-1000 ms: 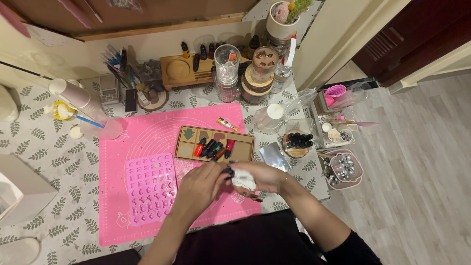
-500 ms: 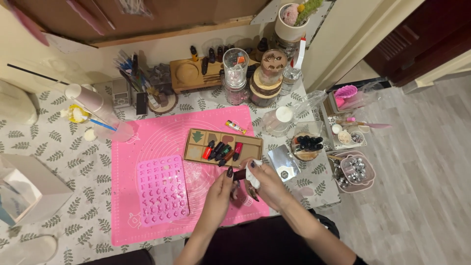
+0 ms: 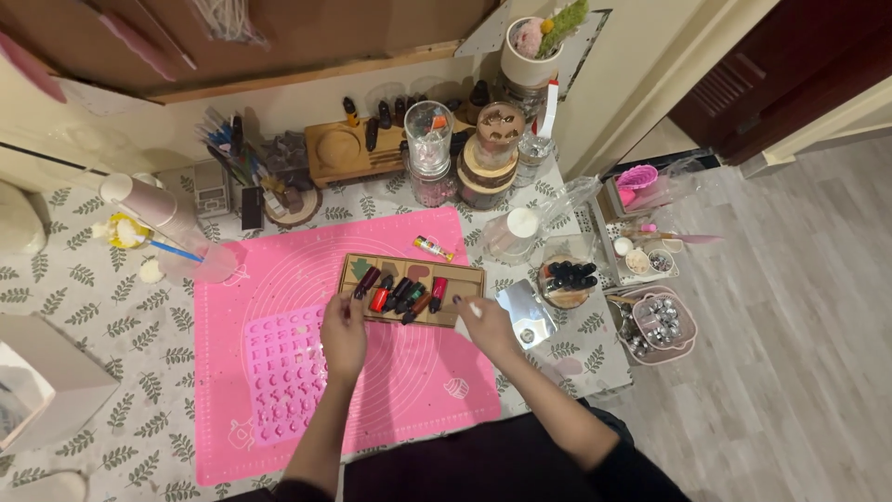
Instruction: Organizing small bottles of fragrances or dyes into a wooden storage tray and tidying the workspace.
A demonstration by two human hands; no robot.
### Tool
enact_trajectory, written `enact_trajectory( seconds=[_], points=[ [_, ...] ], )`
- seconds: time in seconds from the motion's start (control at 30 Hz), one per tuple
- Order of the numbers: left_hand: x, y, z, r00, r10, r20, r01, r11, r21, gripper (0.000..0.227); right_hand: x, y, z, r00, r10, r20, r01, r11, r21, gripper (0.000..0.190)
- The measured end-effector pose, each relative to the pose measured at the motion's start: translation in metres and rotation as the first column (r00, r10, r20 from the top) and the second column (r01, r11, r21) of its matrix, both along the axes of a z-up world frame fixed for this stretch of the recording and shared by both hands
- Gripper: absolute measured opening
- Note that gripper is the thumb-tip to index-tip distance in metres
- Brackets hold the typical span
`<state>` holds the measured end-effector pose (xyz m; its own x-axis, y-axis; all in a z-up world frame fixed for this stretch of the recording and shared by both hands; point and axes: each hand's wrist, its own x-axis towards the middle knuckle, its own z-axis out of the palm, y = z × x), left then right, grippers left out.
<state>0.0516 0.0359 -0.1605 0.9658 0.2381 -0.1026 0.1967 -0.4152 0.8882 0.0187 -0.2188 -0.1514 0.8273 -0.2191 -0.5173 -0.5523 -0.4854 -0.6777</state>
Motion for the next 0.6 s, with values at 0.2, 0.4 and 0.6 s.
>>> enact_trajectory(
  seconds=[0.2,0.4,0.6],
  points=[
    [0.008,0.001,-0.022,0.99,-0.089,0.106,0.047,0.938,0.344,0.024,0.037,0.026,-0.055,0.998,0.057,-0.021,-0.059,0.991,-0.118,0.053],
    [-0.003,0.006,-0.009,0.998,-0.06,0.019,0.054,0.969,0.24,0.036,0.054,0.037,-0.076,0.966,-0.195,-0.169,0.195,0.981,-0.016,0.05],
    [-0.044,0.011,0.004,0.999,-0.009,-0.038,0.016,0.982,0.189,0.039,0.031,0.001,-0.067,0.948,-0.242,-0.206,0.281,0.942,0.186,0.042]
  ],
)
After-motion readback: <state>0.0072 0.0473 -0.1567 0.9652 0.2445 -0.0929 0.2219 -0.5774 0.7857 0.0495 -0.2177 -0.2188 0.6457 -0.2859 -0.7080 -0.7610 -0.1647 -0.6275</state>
